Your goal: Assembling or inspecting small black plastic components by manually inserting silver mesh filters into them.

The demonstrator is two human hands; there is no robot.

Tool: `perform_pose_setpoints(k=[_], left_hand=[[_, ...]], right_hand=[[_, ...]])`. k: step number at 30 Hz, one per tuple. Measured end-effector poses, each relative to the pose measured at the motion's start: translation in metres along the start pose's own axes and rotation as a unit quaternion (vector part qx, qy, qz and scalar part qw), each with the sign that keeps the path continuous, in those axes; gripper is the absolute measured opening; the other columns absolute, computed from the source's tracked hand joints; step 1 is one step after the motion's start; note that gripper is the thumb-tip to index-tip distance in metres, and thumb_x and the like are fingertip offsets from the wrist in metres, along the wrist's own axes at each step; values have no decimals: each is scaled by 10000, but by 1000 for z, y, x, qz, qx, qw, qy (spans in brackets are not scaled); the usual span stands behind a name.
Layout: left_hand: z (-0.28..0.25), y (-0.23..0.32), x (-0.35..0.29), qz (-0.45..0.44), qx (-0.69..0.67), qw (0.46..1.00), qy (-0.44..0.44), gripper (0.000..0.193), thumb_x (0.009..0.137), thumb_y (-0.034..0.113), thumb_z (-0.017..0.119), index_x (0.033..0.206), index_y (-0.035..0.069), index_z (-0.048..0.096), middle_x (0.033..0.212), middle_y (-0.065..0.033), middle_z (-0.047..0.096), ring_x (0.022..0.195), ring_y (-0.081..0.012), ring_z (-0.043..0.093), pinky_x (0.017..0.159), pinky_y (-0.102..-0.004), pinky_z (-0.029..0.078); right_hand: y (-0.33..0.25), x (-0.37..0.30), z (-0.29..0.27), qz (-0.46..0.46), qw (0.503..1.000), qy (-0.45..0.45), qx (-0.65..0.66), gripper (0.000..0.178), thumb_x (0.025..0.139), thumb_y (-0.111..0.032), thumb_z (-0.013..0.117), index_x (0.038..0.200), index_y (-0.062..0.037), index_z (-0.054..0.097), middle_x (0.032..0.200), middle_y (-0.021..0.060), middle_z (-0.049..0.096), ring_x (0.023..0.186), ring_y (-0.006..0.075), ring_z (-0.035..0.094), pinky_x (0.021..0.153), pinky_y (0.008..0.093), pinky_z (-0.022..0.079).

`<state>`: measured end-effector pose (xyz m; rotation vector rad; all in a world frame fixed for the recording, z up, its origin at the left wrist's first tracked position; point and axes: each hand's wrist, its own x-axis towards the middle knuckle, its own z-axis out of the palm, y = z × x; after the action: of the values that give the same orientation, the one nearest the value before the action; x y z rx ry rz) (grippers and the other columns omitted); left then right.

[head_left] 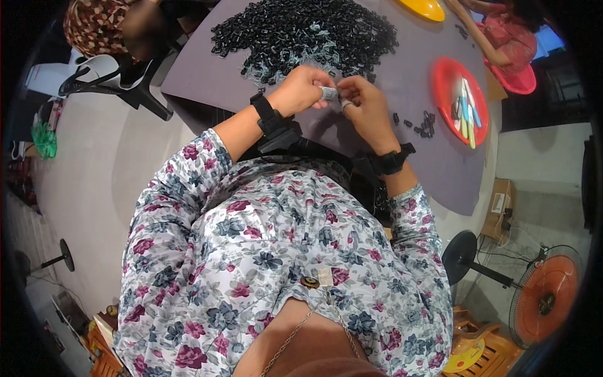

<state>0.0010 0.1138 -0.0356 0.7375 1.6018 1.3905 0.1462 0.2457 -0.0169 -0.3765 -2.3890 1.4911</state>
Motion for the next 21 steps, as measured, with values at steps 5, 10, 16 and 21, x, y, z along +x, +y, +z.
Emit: perform_pose_setpoints(k=[5, 10, 16, 21], left_hand=[[-6, 3, -6, -20, -33, 999, -20, 189, 918, -22, 558, 1072, -46, 665, 886, -72, 708, 699, -93, 669, 637, -206, 562], [-11, -2, -3, 7, -69, 993, -94, 222, 960, 57, 586, 1141, -56, 650, 904, -86, 724, 706, -94, 690, 629, -203, 571], [-11, -2, -5, 22, -48, 994, -96, 274, 982, 100, 593, 1217, -40, 620, 961, -116, 734, 730, -118, 707, 642, -211, 582], [-13, -2, -9, -50, -215, 974, -42, 207, 1015, 113, 564, 1180, 3, 622, 1028, -133, 727, 758, -149, 717, 680, -236, 609]], right_hand=[[7, 1, -2, 4, 997, 10, 76, 375, 761, 143, 550, 1111, 20, 605, 1007, 39, 634, 928, 128, 628, 821, 257, 519], [9, 4, 2, -19, 992, 27, 121, 267, 790, 105, 598, 1042, 23, 637, 957, 48, 677, 887, 118, 657, 798, 267, 547], [6, 2, 0, -15, 992, 10, 127, 251, 825, 101, 602, 1058, 13, 627, 993, 36, 653, 934, 113, 636, 839, 257, 523], [15, 2, -3, -19, 988, 21, 151, 246, 850, 83, 629, 1079, -6, 628, 1003, 19, 643, 952, 98, 619, 839, 244, 505]])
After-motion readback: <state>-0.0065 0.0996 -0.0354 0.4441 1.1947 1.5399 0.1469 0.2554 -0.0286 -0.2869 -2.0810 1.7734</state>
